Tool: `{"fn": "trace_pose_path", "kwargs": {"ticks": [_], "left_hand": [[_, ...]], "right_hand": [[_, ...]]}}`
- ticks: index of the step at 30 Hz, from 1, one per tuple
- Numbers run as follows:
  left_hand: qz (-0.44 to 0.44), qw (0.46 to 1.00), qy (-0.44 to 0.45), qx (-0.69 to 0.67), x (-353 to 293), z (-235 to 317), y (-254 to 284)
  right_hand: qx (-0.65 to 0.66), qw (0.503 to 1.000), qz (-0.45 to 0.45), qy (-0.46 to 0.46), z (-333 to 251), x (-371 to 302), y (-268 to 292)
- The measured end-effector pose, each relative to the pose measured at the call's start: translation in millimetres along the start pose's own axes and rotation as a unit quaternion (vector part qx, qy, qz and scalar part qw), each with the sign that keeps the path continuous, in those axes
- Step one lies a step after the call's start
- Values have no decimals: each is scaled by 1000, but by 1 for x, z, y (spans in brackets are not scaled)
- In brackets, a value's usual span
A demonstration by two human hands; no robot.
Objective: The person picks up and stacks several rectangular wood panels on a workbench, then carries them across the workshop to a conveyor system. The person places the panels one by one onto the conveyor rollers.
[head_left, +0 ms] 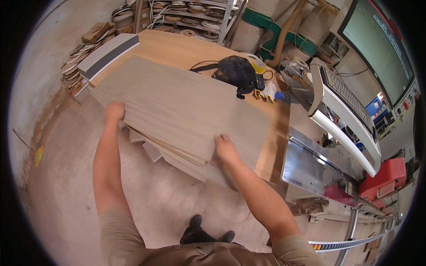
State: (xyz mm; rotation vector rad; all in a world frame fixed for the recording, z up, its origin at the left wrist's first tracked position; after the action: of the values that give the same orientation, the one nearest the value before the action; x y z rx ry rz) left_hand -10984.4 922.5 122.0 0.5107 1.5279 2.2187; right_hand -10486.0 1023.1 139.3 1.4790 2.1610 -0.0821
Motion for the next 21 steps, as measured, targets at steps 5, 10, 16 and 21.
{"fn": "trace_pose_path", "kwargs": {"ticks": [5,10,16,21], "left_hand": [[14,999,-30,34,-76,17,36],[-260,946,83,-175,-148,4,45],[-270,914,-51,-298,-182,-32,42],[-257,899,-37,-352,-292,-13,61]], "right_hand": [[26,998,61,-4,30,59,27],[-27,998,55,-2,28,19,68],[-235,964,99,75,22,-76,110],[-149,973,118,131,74,-189,198]]}}
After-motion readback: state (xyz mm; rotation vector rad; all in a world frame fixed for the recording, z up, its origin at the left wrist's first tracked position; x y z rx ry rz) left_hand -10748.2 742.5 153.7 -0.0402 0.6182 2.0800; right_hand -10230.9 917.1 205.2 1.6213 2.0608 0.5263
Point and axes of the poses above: each hand's wrist, its own x-axis towards the middle knuckle, its own y-axis out of the back of the hand, z = x × y, the point moved 7 cm from there along x, towards the middle knuckle
